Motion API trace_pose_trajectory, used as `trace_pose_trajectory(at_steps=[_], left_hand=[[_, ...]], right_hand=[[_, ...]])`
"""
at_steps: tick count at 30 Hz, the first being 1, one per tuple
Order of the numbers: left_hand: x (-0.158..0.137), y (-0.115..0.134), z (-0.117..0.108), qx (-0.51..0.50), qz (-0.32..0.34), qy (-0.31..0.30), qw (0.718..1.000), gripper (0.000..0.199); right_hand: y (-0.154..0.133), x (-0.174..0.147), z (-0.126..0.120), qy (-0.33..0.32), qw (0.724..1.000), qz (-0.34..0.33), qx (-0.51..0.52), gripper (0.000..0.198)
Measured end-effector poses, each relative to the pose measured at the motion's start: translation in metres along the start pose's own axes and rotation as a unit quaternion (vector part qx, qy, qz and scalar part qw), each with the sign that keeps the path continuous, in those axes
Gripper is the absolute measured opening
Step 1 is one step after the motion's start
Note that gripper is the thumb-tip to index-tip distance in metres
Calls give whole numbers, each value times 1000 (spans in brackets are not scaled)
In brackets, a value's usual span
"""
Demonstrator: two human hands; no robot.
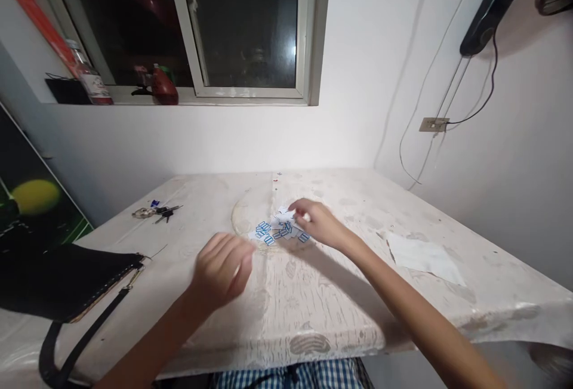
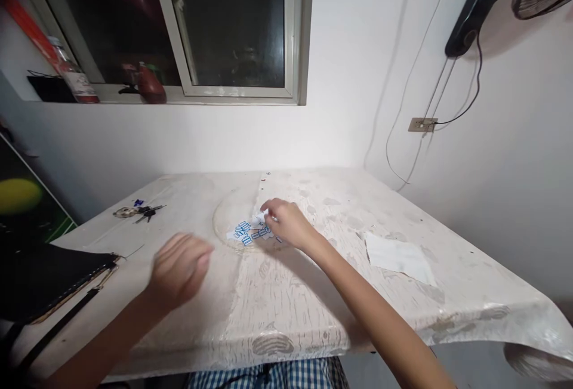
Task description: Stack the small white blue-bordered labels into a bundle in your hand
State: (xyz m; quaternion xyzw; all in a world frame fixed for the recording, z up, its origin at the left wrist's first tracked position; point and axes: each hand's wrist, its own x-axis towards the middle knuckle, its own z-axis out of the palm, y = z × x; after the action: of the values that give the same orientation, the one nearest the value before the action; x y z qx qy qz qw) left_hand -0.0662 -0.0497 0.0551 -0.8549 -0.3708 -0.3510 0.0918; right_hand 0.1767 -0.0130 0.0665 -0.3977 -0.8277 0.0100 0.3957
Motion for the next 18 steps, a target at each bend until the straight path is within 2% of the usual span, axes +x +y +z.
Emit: trace_pose_trajectory(at_steps=[2,4,7,9,13,18], left_hand=[[9,-10,18,4,-29,-45,999,21],[20,-22,38,-1,-44,-107,993,20],[30,-40,60,-19,-43,-204,978,29],[30,-47,67,-29,-46,-239,969,31],[24,-53,70,-51,-48,-257,964,30],[21,-58,75,-63,-37,-229,971,31]], right_hand=[[16,11,37,-86,996,-16,-27,18],[29,9,65,-132,990,-19,-54,17],[37,-3,86,-140,986,-29,-80,16],[38,-9,91,-136,986,-45,-82,16],[38,-10,97,-142,985,-73,-63,18],[40,-10,99,-146,985,-73,-47,16]])
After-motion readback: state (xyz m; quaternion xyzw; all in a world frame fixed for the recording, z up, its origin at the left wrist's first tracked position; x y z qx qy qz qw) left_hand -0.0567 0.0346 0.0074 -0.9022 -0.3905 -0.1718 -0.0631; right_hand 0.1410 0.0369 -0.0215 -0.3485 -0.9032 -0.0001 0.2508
